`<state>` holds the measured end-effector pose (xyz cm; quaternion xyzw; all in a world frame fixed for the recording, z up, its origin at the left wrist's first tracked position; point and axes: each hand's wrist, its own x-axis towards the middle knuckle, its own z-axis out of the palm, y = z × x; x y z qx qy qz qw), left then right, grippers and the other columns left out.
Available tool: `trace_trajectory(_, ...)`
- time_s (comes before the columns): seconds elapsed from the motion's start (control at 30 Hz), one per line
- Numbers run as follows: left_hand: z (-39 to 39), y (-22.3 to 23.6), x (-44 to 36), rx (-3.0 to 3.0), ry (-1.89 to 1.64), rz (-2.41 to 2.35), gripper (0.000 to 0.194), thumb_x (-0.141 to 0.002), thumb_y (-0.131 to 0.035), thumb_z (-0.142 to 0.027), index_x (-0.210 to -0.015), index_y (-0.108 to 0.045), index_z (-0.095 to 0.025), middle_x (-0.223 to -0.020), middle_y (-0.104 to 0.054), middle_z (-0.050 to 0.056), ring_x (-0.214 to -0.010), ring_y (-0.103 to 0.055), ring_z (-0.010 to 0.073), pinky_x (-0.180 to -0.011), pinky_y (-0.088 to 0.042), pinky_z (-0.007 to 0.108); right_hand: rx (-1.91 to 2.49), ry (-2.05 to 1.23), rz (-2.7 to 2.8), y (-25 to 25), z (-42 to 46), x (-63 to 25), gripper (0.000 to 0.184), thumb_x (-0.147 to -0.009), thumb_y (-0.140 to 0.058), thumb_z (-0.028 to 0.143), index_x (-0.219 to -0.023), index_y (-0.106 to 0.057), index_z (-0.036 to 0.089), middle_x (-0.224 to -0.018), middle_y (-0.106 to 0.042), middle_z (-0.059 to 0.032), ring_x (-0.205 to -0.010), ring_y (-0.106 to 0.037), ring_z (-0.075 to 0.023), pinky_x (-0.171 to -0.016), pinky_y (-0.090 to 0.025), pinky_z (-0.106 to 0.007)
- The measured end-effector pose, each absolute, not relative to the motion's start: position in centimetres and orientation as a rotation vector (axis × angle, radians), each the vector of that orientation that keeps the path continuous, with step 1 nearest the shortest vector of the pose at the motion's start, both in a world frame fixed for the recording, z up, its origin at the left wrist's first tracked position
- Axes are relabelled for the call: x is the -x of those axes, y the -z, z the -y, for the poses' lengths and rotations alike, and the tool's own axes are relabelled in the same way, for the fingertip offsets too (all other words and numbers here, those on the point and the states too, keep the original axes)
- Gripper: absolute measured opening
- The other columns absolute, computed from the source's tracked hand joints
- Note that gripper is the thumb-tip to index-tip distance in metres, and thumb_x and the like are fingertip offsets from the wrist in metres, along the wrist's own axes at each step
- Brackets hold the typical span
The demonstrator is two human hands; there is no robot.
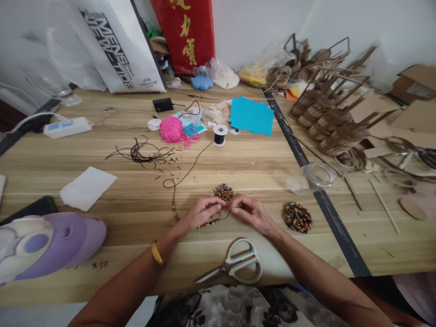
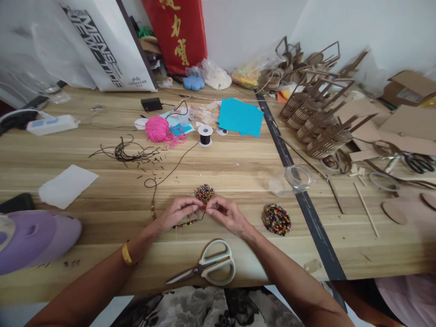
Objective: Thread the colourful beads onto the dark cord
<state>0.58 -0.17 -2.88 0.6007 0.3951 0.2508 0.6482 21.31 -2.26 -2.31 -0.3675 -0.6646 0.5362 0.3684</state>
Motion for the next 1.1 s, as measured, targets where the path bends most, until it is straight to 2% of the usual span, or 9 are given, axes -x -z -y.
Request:
trace_trajectory(0.1, 0.23, 2.86, -0.60, -1.402, -0.593, -0.884, 0.029, -0.081, -0.060, -0.034, -0.095, -0.068, -0.010, -0.085, -0.069, 0.008, -0.074, -0.062, 0.0144, -0.066, -0.047, 0.022, 0.960, -1.362, 1.706, 2.41, 2.24, -21.25, 0.023, -0.090, -0.054, 0.039, -0.084, -0.058, 0.017, -0.079, -0.054, -0.0037, -0.073, -0.048, -0.0151, -0.066, -0.038, -0.027)
trace_trajectory(0.37, 0.54, 3.02, -0.97, -1.337, -0.576, -0.852, 0.027, -0.070, -0.071, -0.032, -0.086, -0.067, -0.010, -0.074, -0.068, 0.005, -0.066, -0.059, 0.0123, -0.064, -0.045, 0.022, 0.976, -1.344, 1.709, 2.66, 2.33, -20.87, 0.024, -0.089, -0.055, 0.039, -0.084, -0.059, 0.016, -0.077, -0.055, -0.0029, -0.070, -0.048, -0.0139, -0.063, -0.038, -0.026)
trace_trajectory(0.73, 0.48, 2.92, -1.07, -1.437, -0.557, -0.822, 0.026, -0.072, -0.069, -0.035, -0.072, -0.064, -0.010, -0.064, -0.062, 0.002, -0.060, -0.053, 0.0103, -0.059, -0.041, 0.021, 0.978, -1.341, 1.749, 2.45, 2.58, -20.52, 0.022, -0.090, -0.054, 0.037, -0.083, -0.057, 0.016, -0.076, -0.054, -0.0027, -0.069, -0.047, -0.0137, -0.063, -0.038, -0.026)
trace_trajectory(1.1, 0.39, 2.88, -0.90, -1.279, -0.570, -0.905, 0.030, -0.070, -0.071, -0.039, -0.075, -0.062, -0.010, -0.058, -0.059, 0.000, -0.053, -0.052, 0.0082, -0.053, -0.041, 0.019, 0.997, -1.254, 1.822, 2.16, 2.33, -20.91, 0.021, -0.091, -0.051, 0.036, -0.084, -0.055, 0.016, -0.075, -0.051, -0.0020, -0.069, -0.045, -0.0132, -0.060, -0.035, -0.025)
